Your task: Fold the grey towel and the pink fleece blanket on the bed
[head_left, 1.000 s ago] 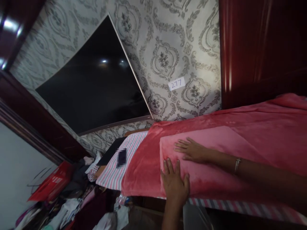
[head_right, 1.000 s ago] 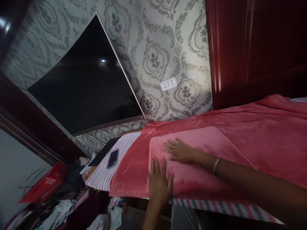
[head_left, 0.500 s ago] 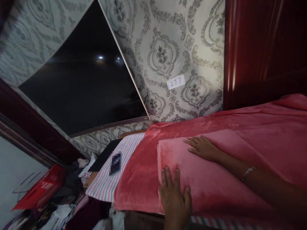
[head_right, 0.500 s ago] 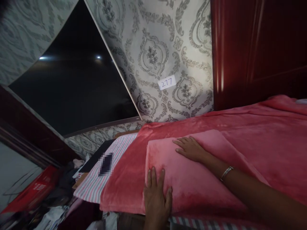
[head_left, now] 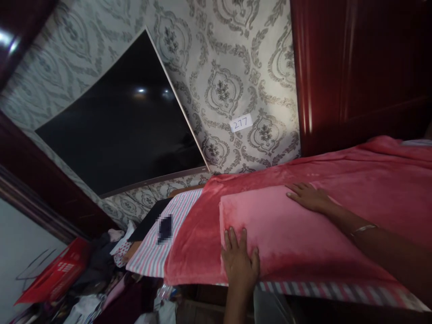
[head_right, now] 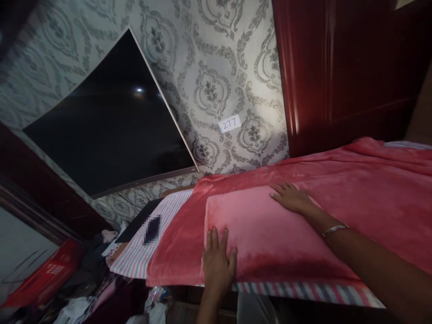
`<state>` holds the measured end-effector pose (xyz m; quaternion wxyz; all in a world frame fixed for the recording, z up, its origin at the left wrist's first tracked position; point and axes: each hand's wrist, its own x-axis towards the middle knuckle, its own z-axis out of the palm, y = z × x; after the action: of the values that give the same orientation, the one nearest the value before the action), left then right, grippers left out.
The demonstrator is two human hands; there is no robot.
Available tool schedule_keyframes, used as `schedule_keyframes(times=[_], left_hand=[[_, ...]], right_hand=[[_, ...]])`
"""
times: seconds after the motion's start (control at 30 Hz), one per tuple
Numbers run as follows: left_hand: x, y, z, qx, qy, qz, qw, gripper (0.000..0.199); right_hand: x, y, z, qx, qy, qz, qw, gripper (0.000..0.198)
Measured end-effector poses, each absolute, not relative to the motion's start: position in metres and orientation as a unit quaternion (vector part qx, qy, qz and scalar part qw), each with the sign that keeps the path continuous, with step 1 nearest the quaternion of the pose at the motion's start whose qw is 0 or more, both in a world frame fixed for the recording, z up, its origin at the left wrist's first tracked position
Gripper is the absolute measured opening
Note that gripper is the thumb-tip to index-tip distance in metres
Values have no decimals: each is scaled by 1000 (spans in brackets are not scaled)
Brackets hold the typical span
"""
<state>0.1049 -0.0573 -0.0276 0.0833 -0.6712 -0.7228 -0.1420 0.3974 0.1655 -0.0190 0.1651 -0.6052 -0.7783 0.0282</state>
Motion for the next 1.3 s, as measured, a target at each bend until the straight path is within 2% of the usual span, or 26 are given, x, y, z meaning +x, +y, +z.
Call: schedule_keyframes(times=[0.27,0.4,0.57,0.7,0.9,1.3], left_hand=[[108,-63,-4,-662,-740,-105,46,60],[103,-45,24,-691,-718,-82,15,55],[108,22,60,-752,-658,-45,-10,54],[109,67,50,-726,-687,-35,-1,60],[103,78,15,-717,-693,-67,39,62],[102,79,17,-710,-697,-82,59,59]], right_hand=[[394,136,-17,-583,-791,10,187,63],[378,81,-24,-442,-870,-25,219,60],[346,26,-35,-299,-935,-2,192,63],[337,15,-49,-299,-933,-9,202,65],[340,14,-55,-308,-926,-3,218,65],[342,5,-31,-336,-912,106,211,62]])
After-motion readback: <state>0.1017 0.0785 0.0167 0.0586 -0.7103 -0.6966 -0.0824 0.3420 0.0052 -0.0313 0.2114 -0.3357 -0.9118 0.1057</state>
